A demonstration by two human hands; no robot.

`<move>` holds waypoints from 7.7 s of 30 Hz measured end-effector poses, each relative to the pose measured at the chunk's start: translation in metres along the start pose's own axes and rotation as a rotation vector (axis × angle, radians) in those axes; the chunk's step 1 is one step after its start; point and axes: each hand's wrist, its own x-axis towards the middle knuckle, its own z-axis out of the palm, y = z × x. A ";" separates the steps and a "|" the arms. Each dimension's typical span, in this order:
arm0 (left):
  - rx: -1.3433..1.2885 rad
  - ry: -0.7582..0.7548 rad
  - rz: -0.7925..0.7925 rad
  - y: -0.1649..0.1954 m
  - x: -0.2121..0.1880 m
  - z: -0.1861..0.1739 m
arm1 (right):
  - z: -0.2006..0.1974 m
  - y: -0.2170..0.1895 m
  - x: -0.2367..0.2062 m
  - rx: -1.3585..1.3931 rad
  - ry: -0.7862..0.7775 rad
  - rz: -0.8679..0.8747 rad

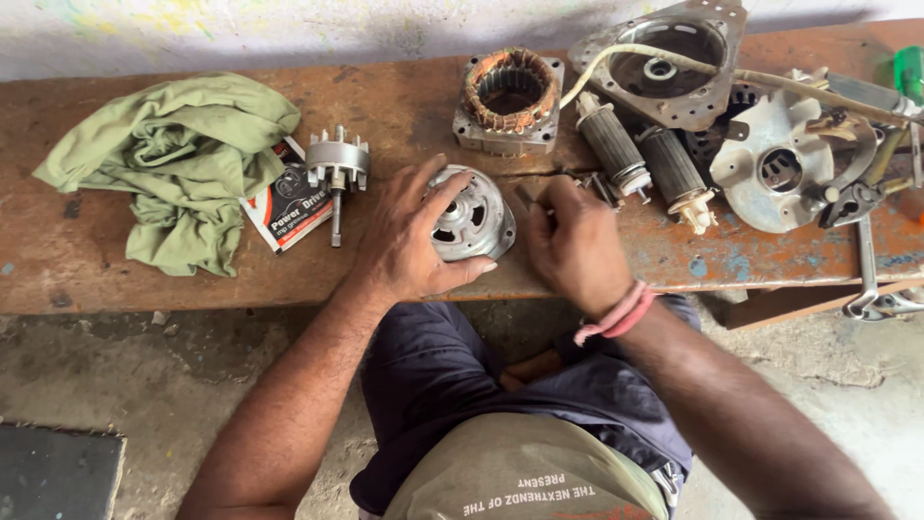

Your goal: The person disassembles a small electric motor on a workbench, removes the rotor and stator, and uses a screwdriver to adjust internal components. They handle the motor housing, rotor, stator, and a green-handled screwdriver throughout the process.

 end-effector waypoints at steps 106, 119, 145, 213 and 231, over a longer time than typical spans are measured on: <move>0.013 0.298 0.070 0.007 0.009 0.018 | 0.022 -0.008 0.011 0.041 0.281 -0.082; -0.009 0.301 0.097 0.008 0.007 0.018 | 0.021 -0.012 0.005 0.011 0.292 -0.072; -0.412 0.198 -0.113 0.038 0.000 -0.037 | -0.007 0.032 0.015 1.010 0.060 -0.065; -0.190 0.174 -0.244 0.092 0.018 -0.025 | -0.002 -0.032 0.002 1.248 0.119 0.488; -0.139 0.148 -0.212 0.097 0.020 -0.021 | -0.009 -0.041 -0.009 0.138 0.260 -0.337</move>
